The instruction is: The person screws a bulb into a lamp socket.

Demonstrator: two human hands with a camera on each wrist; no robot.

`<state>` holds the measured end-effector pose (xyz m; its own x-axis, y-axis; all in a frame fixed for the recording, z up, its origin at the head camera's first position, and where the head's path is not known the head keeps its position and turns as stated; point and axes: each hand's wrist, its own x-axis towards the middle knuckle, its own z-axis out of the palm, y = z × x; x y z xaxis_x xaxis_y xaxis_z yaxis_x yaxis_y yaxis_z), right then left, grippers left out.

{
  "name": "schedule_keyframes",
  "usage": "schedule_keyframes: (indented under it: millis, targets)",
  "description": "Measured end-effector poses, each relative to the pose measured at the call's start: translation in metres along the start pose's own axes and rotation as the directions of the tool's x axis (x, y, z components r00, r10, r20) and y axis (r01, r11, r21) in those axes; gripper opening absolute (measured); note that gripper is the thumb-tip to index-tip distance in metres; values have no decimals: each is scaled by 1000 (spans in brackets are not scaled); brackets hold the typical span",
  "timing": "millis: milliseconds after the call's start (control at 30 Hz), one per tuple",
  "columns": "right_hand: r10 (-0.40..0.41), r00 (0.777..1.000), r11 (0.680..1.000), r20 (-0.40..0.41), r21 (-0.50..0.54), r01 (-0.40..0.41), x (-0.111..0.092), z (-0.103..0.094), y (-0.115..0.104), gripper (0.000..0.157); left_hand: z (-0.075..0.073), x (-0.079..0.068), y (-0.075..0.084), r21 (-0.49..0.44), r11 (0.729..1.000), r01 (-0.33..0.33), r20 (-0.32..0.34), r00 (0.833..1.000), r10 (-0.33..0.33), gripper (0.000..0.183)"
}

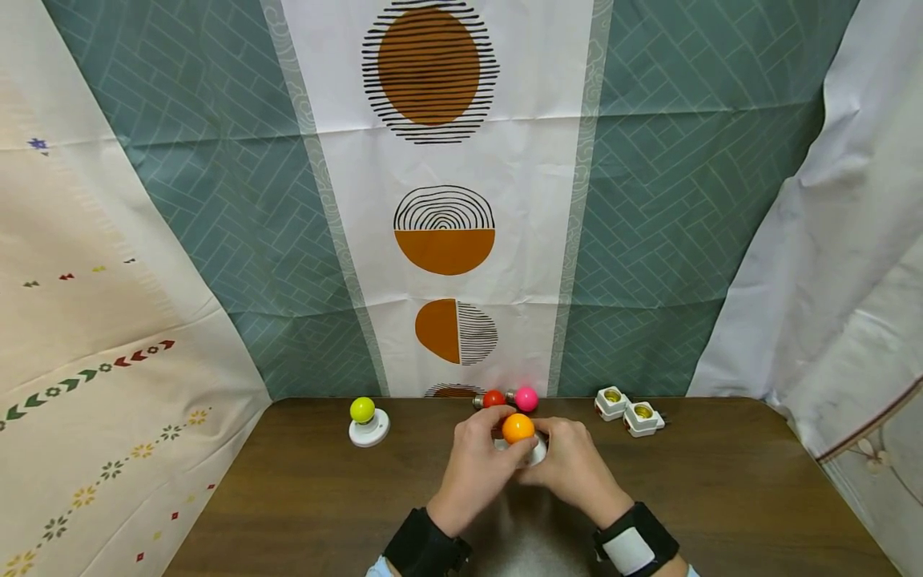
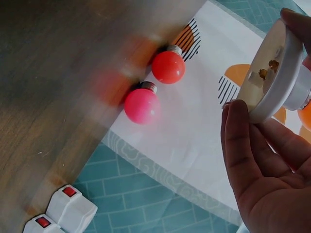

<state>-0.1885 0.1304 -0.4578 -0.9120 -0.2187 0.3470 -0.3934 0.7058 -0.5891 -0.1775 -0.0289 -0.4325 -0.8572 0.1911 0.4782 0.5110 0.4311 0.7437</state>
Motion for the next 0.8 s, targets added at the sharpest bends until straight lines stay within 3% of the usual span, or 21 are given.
schedule_keyframes:
  millis: [500, 800]
  targets:
    - [-25, 1000, 999, 14, -26, 25, -2, -1, 2, 58, -6, 1, 1, 3, 999, -54, 76, 996, 53, 33]
    - [-11, 999, 1000, 51, 27, 9, -1, -2, 4, 67, -6, 3, -6, -5, 1000, -19, 58, 998, 19, 37]
